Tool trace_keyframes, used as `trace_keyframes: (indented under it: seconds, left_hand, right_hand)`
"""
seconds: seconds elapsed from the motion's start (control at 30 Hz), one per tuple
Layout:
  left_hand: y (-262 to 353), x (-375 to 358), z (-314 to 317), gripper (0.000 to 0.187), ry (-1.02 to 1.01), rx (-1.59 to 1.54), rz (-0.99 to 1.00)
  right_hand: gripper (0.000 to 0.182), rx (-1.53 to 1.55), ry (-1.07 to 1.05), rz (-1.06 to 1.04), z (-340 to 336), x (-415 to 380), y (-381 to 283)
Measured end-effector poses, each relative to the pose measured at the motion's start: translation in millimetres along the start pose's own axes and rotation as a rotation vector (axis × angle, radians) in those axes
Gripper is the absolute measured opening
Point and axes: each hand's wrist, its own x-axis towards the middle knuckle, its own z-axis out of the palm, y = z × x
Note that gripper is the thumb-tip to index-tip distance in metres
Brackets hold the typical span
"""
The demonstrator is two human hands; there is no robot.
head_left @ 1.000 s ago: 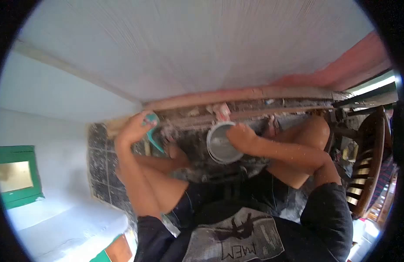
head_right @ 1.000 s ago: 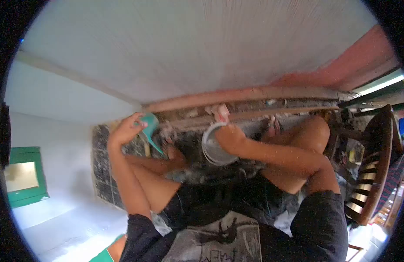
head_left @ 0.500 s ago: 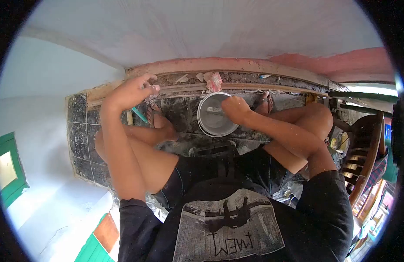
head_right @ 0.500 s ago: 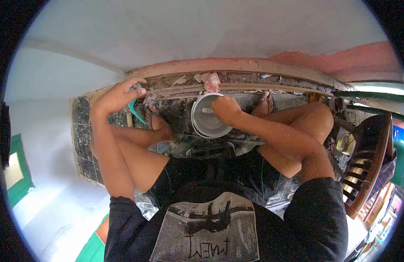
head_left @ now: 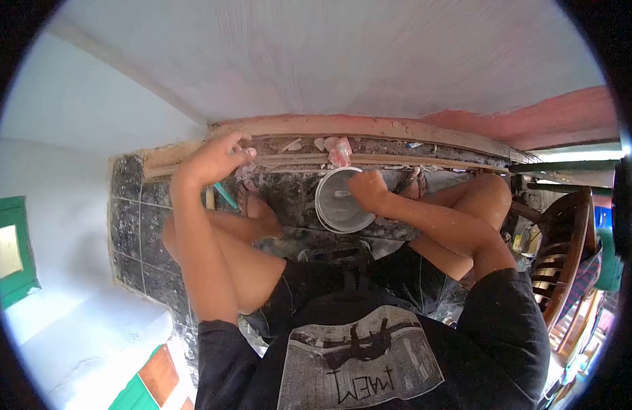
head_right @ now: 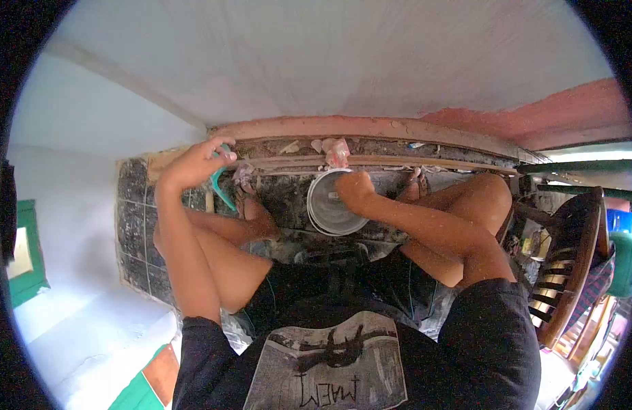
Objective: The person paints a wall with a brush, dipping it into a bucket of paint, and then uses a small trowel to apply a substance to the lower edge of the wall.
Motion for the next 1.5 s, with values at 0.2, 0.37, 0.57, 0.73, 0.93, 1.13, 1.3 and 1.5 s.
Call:
trace_keyframes:
  seconds: [0.2,0.37,0.57,0.73,0.93,1.13,1.3,1.5]
  left_hand:
    - [-1,-10,-1,0.048,-0.008,-0.026,0.005]
    - [-15,2,7,0.047,-0.05,0.001,0.05]
    - [-1,-5,2,0.055,-0.03,0.034,0.043]
    - [1,-10,2,0.056,-0.014,0.166,0.11]
    - [3,-9,16,0.051,-0.001,0.072,0.199]
    - [3,-10,15,0.046,-0.006,0.172,0.231]
    - [101,-87,17,0.033,-0.313,-0.032,0.851]
    - [196,-168,143,0.027,-0.471,-1.001,1.701]
  right_hand:
    - [0.023,0.137,-0.085,-0.074,-66,-45,31]
    - [0.032,0.683,-0.523,-0.259,-3,-40,89]
    - [0.027,1.16,-0.591,-0.11,63,-80,103]
    - [0.029,1.562,-0.869,0.076,59,-128,85]
    - [0.028,1.7,-1.078,0.022,123,-104,81]
    - [0.04,1.483,-0.697,0.192,103,-110,61]
    - [0.04,0.969,-0.318,0.064,106,-106,52]
    - [0.031,0.656,-0.103,-0.005,122,-111,44]
